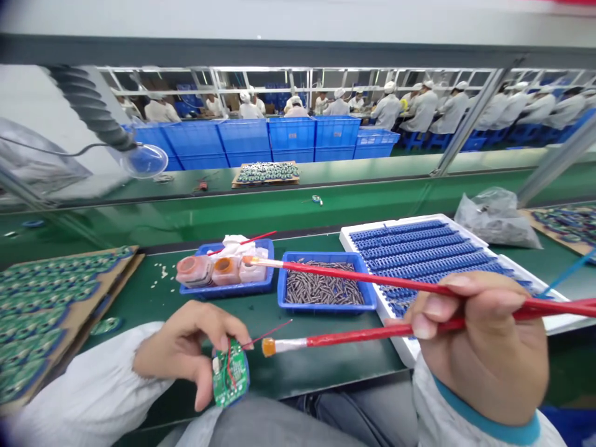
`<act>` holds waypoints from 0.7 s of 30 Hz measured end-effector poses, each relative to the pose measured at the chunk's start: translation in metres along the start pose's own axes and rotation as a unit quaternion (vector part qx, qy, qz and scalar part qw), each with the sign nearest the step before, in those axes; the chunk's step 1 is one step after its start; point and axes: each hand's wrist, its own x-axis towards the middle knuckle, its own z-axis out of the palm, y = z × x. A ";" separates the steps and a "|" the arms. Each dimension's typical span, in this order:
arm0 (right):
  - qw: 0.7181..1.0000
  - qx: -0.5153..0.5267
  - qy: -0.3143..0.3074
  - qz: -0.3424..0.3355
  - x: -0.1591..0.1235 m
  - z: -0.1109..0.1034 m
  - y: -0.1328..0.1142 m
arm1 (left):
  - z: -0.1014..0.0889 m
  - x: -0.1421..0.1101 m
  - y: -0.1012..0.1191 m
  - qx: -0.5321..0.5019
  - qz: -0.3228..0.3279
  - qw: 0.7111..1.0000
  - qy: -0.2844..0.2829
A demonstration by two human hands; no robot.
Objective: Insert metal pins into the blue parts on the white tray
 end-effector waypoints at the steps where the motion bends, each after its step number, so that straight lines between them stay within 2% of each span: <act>1: 1.000 0.004 -0.019 -0.005 0.001 0.004 -0.002 | 0.000 0.004 0.002 0.006 0.005 1.000 -0.020; 6: 0.996 0.012 -0.082 0.016 0.002 0.017 -0.005 | 0.002 0.021 0.007 0.052 0.025 0.994 -0.088; 13: 0.992 -0.007 -0.128 -0.011 0.003 0.016 0.000 | 0.006 0.019 0.000 -0.019 -0.002 0.998 -0.066; 18: 0.983 -0.015 -0.181 -0.013 0.006 0.015 -0.003 | 0.005 0.019 0.002 -0.020 0.004 0.997 -0.080; 21: 0.981 -0.017 -0.192 0.003 0.007 0.014 -0.007 | 0.005 0.020 0.003 -0.024 -0.016 0.995 -0.093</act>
